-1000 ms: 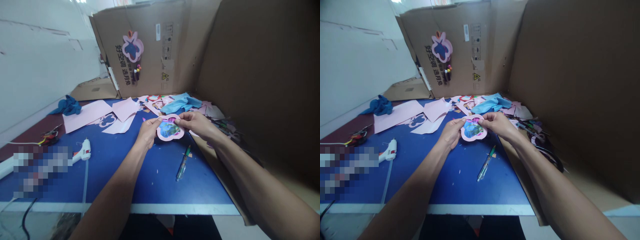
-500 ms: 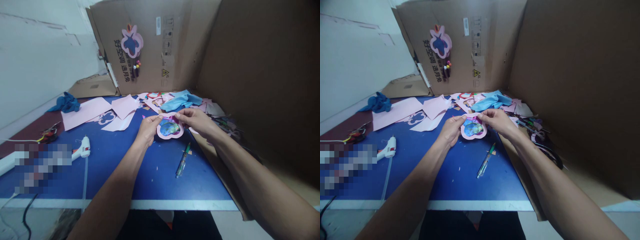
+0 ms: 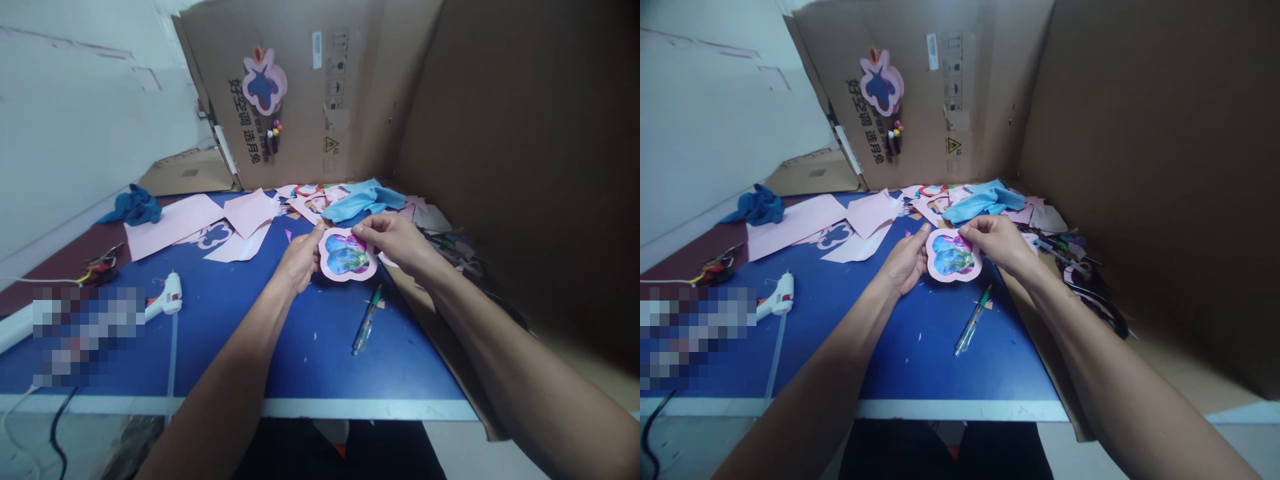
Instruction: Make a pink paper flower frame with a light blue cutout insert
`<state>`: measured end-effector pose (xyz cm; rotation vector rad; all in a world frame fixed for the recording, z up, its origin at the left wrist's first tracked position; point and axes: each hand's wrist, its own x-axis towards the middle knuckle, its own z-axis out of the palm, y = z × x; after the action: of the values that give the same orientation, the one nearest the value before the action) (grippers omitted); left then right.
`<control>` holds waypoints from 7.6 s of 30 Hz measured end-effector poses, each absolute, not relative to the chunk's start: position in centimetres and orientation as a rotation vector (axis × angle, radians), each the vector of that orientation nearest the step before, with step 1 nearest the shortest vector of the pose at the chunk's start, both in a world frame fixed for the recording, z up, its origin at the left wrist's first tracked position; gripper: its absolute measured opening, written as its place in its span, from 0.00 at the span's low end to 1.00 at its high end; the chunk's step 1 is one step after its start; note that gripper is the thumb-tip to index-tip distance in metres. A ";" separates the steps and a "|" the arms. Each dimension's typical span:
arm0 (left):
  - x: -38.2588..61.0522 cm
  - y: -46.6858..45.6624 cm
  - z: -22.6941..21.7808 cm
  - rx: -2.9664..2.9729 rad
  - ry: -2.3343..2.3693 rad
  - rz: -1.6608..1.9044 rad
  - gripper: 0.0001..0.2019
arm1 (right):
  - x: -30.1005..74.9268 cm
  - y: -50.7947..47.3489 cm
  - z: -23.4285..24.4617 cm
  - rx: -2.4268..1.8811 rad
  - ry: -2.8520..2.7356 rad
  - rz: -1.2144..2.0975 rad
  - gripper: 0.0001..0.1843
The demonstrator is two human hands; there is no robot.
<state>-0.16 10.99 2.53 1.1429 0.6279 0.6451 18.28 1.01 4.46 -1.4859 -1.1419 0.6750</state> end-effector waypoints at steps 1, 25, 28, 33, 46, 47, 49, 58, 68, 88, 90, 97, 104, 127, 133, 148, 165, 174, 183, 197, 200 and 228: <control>-0.2 11.0 2.5 1.149 0.619 0.644 0.25 | 18.3 1.0 4.5 -1.485 -1.147 0.672 0.26; 0.2 10.7 1.9 1.172 0.574 0.697 0.14 | 17.5 0.8 4.9 -1.489 -1.232 0.725 0.25; 0.3 10.7 1.7 1.182 0.577 0.721 0.12 | 17.5 0.9 4.9 -1.472 -1.243 0.738 0.26; 0.3 10.6 1.7 1.196 0.594 0.785 0.10 | 17.4 0.8 5.0 -1.453 -1.215 0.759 0.26; 0.4 10.3 2.2 1.088 0.599 0.762 0.08 | 17.3 1.0 4.4 -1.479 -1.232 0.804 0.22; 0.4 10.3 2.2 1.083 0.598 0.758 0.09 | 17.3 0.9 4.4 -1.475 -1.232 0.808 0.22; 0.4 10.3 2.2 1.078 0.598 0.756 0.09 | 17.3 0.9 4.5 -1.476 -1.234 0.815 0.21; 0.3 10.6 1.7 1.346 0.646 0.904 0.10 | 17.3 1.1 4.3 -1.444 -1.244 0.814 0.23; 0.2 10.0 2.2 1.501 0.621 0.977 0.09 | 17.1 1.1 4.5 -1.447 -1.259 0.759 0.26; 0.1 10.5 2.2 1.202 0.618 0.871 0.17 | 17.1 1.0 4.5 -1.402 -1.288 0.866 0.27; 0.2 10.6 2.1 1.186 0.628 0.903 0.15 | 17.2 1.0 4.6 -1.414 -1.268 0.854 0.27; 0.3 10.8 2.2 1.129 0.632 0.933 0.12 | 17.7 1.1 4.3 -1.449 -1.215 0.769 0.28; 0.3 10.6 2.3 1.138 0.624 0.935 0.12 | 17.7 1.1 4.3 -1.457 -1.223 0.771 0.26; 0.5 9.9 2.0 1.344 0.615 0.896 0.13 | 17.6 1.2 4.0 -1.412 -1.270 0.773 0.22; 0.6 9.7 1.7 1.235 0.591 0.767 0.17 | 17.2 1.1 4.4 -1.443 -1.241 0.763 0.23; 0.6 9.7 1.7 1.260 0.626 0.799 0.13 | 17.1 1.3 4.1 -1.424 -1.279 0.763 0.24; 0.4 10.7 2.1 1.085 0.649 0.909 0.13 | 17.5 0.6 5.2 -1.453 -1.370 0.884 0.28; 0.2 11.2 2.2 1.046 0.633 0.932 0.16 | 17.3 0.7 5.0 -1.487 -1.305 0.934 0.27; 0.3 11.2 2.1 1.039 0.647 0.939 0.13 | 17.7 1.0 4.2 -1.468 -1.278 0.995 0.24; 0.5 10.2 1.8 1.201 0.632 0.910 0.11 | 17.2 0.9 4.8 -1.364 -1.230 0.835 0.25; 0.7 10.0 1.6 1.250 0.631 0.887 0.11 | 17.4 0.9 4.8 -1.401 -1.260 0.786 0.27; -0.1 10.7 3.0 1.149 0.699 0.665 0.28 | 17.9 0.9 5.0 -1.489 -1.198 0.654 0.25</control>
<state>-0.14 10.73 3.04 1.1493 0.6994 0.6646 17.89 0.87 5.00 -1.4887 -1.1977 0.6544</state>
